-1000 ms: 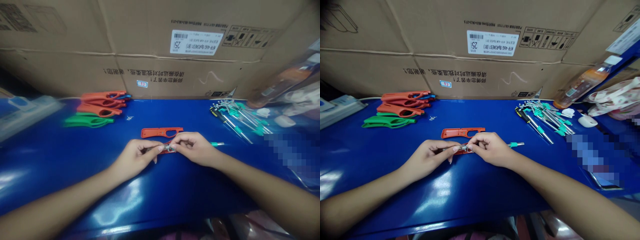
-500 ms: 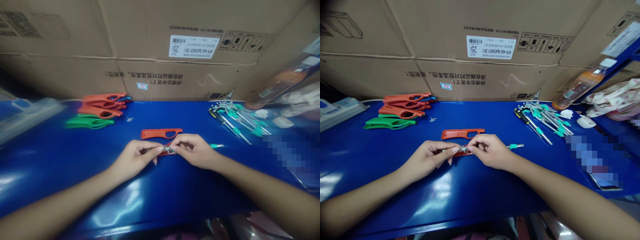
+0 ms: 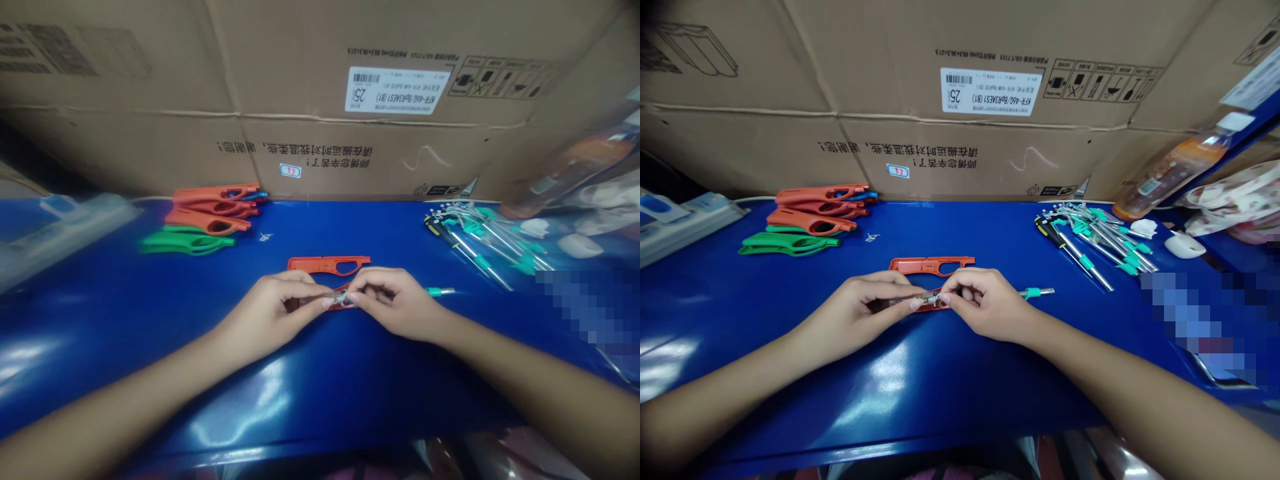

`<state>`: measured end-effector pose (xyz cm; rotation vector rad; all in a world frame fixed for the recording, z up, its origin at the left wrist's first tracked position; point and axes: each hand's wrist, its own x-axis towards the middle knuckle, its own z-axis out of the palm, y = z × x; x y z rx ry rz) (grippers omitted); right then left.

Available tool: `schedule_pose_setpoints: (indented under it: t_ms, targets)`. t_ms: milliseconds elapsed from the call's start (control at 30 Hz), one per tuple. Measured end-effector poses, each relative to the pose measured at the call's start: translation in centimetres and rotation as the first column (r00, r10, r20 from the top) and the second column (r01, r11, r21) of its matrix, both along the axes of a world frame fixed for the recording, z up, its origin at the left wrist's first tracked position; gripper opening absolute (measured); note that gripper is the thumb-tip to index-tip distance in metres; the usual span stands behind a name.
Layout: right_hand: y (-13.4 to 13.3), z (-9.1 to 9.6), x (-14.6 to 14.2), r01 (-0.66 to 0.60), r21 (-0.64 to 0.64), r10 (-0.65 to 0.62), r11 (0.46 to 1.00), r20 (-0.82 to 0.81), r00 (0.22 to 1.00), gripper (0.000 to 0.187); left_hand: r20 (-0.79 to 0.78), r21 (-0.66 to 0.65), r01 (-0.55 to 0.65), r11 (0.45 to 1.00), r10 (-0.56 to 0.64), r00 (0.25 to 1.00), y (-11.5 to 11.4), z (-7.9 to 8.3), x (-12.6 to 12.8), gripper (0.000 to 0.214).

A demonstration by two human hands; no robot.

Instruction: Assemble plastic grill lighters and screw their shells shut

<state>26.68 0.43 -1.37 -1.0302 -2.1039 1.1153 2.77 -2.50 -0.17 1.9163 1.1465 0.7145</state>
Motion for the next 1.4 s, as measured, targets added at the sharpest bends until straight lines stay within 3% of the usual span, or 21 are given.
schedule_pose_setpoints:
  t_ms: [133,400,633,900,1100,1400]
  targets:
    - [0.0,0.0,0.0,0.004,0.074,-0.002,0.997,-0.027,1.000,0.012,-0.100,0.094,0.051,0.994,-0.041,0.994,0.0,0.1,-0.5,0.024]
    - [0.3,-0.2,0.1,0.059,0.090,-0.048,0.994,-0.125,0.991,0.015,-0.104,-0.035,-0.012,0.999,0.009,0.994,0.2,-0.1,-0.2,0.017]
    - [0.2,-0.2,0.1,0.047,0.056,-0.038,0.997,-0.139,0.990,0.014,-0.195,0.159,-0.012,0.987,0.043,0.980,0.2,-0.2,-0.4,0.011]
    - [0.2,-0.2,0.1,0.050,0.127,-0.032,0.991,-0.140,0.990,0.014,-0.180,0.250,0.012,0.968,0.035,0.983,0.3,-0.4,-0.8,0.014]
    - [0.0,0.4,0.7,-0.036,0.322,0.029,0.946,0.025,0.999,0.020,-0.232,0.246,0.061,0.967,-0.003,0.973,0.6,0.0,-1.4,0.015]
    - [0.0,0.6,0.7,-0.246,0.488,0.085,0.838,0.328,0.941,0.028,-0.252,0.218,0.120,0.969,-0.063,0.966,1.0,0.2,-1.7,0.017]
